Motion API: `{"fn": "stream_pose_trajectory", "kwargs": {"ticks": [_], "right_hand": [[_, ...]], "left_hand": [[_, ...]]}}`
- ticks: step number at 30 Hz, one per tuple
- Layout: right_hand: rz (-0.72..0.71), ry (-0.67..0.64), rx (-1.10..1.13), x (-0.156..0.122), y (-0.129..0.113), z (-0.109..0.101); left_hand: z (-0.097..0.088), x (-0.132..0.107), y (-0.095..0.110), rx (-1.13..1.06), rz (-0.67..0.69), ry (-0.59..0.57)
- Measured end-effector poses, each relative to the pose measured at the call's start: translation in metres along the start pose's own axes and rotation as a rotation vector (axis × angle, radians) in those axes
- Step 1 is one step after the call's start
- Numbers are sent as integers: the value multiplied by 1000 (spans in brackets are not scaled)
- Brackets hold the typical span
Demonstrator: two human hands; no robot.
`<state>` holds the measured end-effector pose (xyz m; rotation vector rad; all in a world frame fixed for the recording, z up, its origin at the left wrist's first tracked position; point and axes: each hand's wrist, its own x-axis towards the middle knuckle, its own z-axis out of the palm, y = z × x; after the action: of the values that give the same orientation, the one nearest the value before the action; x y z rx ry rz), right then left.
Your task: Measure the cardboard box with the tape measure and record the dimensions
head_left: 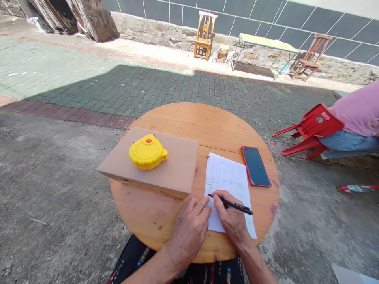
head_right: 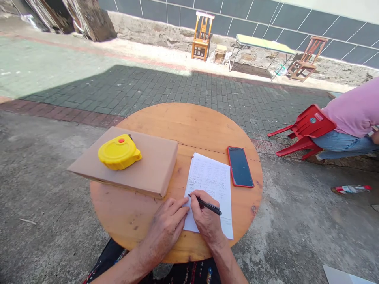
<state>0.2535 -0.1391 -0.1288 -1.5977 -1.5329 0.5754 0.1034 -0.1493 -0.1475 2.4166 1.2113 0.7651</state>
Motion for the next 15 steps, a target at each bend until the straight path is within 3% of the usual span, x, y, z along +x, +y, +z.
{"fn": "stream_pose_trajectory", "kwargs": {"ticks": [15], "right_hand": [[12, 44, -33, -3, 5, -1]], "left_hand": [[0, 2, 0, -22, -12, -13]]}}
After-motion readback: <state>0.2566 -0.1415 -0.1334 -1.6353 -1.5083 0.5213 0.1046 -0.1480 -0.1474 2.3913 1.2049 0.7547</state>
